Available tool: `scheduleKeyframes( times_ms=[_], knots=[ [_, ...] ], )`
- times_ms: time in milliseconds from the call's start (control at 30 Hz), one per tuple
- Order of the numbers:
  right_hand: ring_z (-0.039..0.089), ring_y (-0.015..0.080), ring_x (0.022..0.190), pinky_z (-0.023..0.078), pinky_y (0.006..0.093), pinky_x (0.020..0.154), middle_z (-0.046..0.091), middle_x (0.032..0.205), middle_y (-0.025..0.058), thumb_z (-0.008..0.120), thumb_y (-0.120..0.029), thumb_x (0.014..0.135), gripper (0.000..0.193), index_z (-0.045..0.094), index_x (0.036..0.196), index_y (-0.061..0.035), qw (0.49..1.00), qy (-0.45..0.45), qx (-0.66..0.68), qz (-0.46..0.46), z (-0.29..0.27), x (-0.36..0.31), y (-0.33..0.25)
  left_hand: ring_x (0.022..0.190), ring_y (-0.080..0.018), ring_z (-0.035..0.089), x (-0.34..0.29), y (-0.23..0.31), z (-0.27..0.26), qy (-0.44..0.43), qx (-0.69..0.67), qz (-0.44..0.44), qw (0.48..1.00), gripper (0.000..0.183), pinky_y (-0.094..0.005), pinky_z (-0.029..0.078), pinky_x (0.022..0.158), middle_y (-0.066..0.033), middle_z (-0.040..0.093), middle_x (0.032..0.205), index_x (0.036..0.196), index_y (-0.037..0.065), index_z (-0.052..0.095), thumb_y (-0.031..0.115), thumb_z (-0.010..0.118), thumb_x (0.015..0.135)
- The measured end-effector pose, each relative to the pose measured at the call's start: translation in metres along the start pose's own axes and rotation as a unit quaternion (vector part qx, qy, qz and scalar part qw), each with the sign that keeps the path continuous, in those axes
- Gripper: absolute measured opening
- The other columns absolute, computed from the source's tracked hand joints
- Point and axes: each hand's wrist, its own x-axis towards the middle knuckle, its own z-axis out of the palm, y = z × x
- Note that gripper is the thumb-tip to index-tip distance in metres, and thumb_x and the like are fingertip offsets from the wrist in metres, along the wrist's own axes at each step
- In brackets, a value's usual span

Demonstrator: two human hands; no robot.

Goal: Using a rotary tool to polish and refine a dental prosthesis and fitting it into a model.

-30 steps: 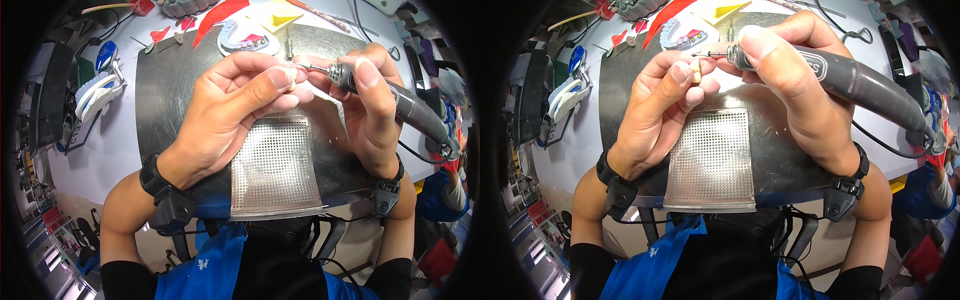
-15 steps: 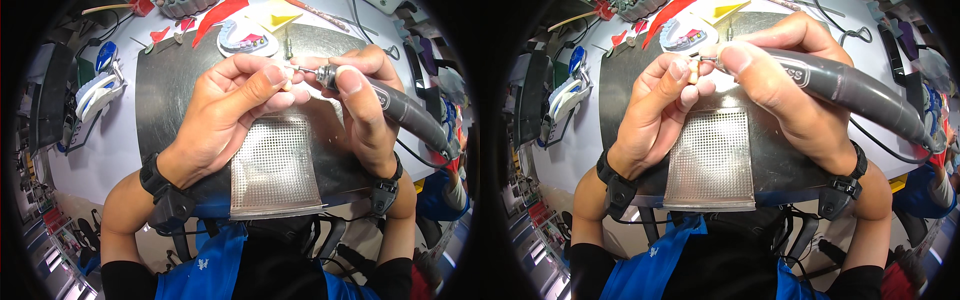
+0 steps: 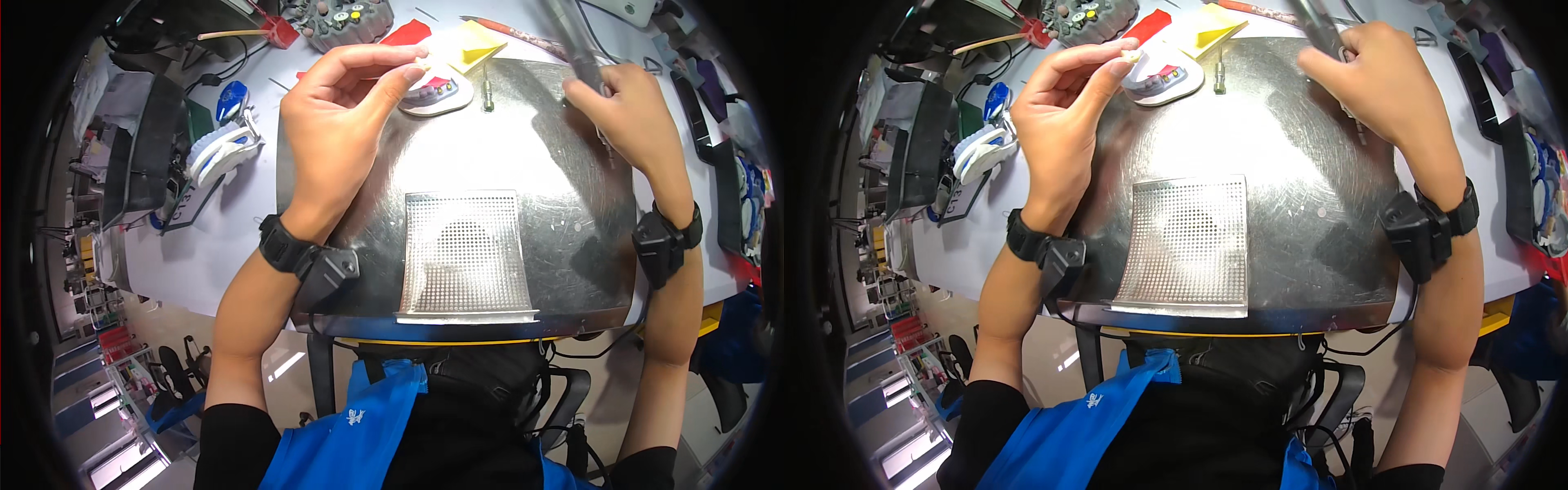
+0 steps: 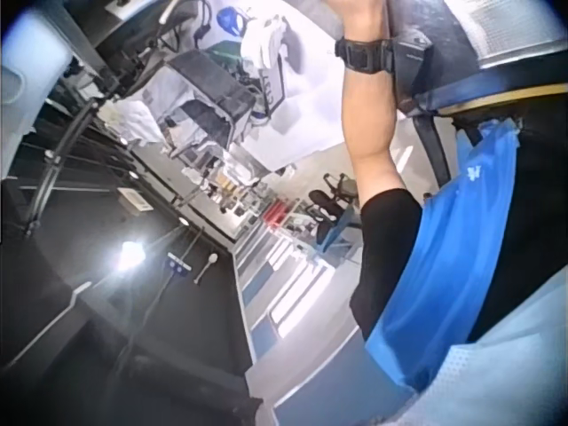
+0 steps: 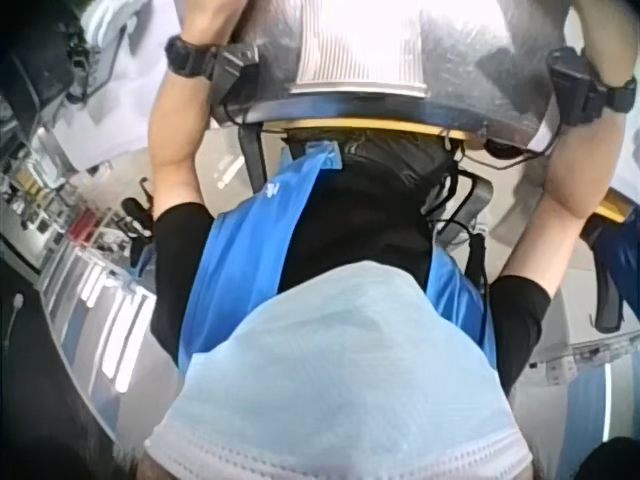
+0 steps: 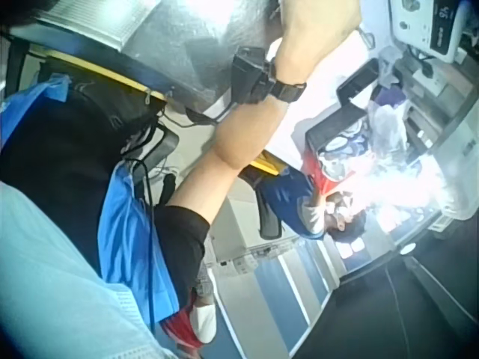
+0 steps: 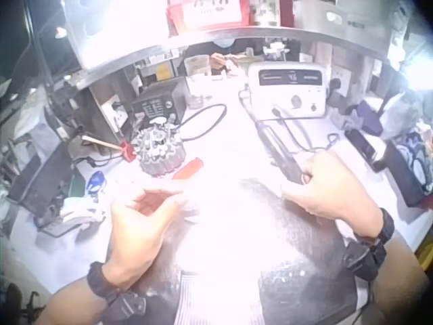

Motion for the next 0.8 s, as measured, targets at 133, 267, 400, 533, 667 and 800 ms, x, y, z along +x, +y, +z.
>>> scheduleKeyframes(
  times_ms=[133, 267, 400, 533, 667, 800],
  knots=[
    [0.059, 0.0288, 0.052, 0.049, 0.0383, 0.057, 0.060, 0.059, 0.0175, 0.072, -0.050, 0.077, 0.055, 0.064, 0.067, 0.0036, 0.991, 0.015, -0.136, -0.008, 0.006, 0.001, 0.006, 0.093, -0.0129, 0.072, 0.002, -0.004, -0.002, 0.022, 0.058, -0.017, 0.998, 0.015, -0.0255, 0.057, 0.086, -0.0105, 0.077, 0.102, 0.104, -0.003, 0.073, 0.001, 0.078, 0.090],
    [0.057, 0.0269, 0.050, 0.048, 0.0372, 0.056, 0.059, 0.058, 0.0156, 0.072, -0.054, 0.079, 0.058, 0.064, 0.067, 0.0028, 0.983, 0.042, -0.181, -0.006, 0.003, -0.008, -0.001, 0.092, -0.0129, 0.073, 0.002, -0.006, -0.002, 0.006, 0.103, -0.032, 0.994, 0.015, -0.0254, 0.057, 0.086, -0.0092, 0.077, 0.101, 0.102, -0.002, 0.074, 0.003, 0.078, 0.089],
    [0.061, 0.0202, 0.056, 0.048, 0.0334, 0.056, 0.061, 0.061, 0.0134, 0.077, -0.045, 0.085, 0.046, 0.069, 0.075, -0.0008, 0.978, 0.116, -0.153, -0.082, 0.004, -0.011, -0.014, 0.094, -0.0141, 0.074, -0.001, -0.006, 0.001, -0.047, 0.155, -0.046, 0.986, 0.014, -0.0263, 0.057, 0.089, -0.0095, 0.078, 0.100, 0.101, -0.002, 0.074, 0.002, 0.078, 0.088],
    [0.064, 0.0112, 0.070, 0.044, 0.0219, 0.056, 0.072, 0.085, 0.0039, 0.083, -0.018, 0.085, 0.018, 0.074, 0.095, -0.0054, 0.931, 0.112, 0.122, -0.327, 0.034, -0.024, -0.036, 0.096, -0.0150, 0.074, -0.007, 0.001, 0.008, -0.079, 0.114, -0.056, 0.989, 0.013, -0.0274, 0.057, 0.091, -0.0099, 0.078, 0.100, 0.101, -0.003, 0.074, 0.001, 0.077, 0.088],
    [0.070, 0.0137, 0.086, 0.054, 0.0224, 0.065, 0.075, 0.103, 0.0061, 0.082, -0.008, 0.083, 0.032, 0.077, 0.114, -0.0060, 0.916, 0.091, 0.191, -0.341, 0.044, -0.031, -0.052, 0.096, -0.0154, 0.073, -0.009, 0.008, 0.017, -0.072, 0.022, 0.024, 0.997, 0.014, -0.0280, 0.057, 0.090, -0.0099, 0.076, 0.101, 0.102, -0.003, 0.073, -0.004, 0.075, 0.088],
    [0.070, 0.0189, 0.089, 0.058, 0.0259, 0.070, 0.074, 0.100, 0.0112, 0.080, -0.002, 0.084, 0.027, 0.077, 0.111, -0.0005, 0.904, 0.129, 0.154, -0.377, 0.040, -0.033, -0.056, 0.094, -0.0155, 0.072, -0.010, 0.008, 0.025, -0.063, -0.045, -0.021, 0.997, 0.013, -0.0277, 0.057, 0.087, -0.0111, 0.076, 0.099, 0.101, -0.004, 0.072, -0.004, 0.076, 0.088]
  ],
)
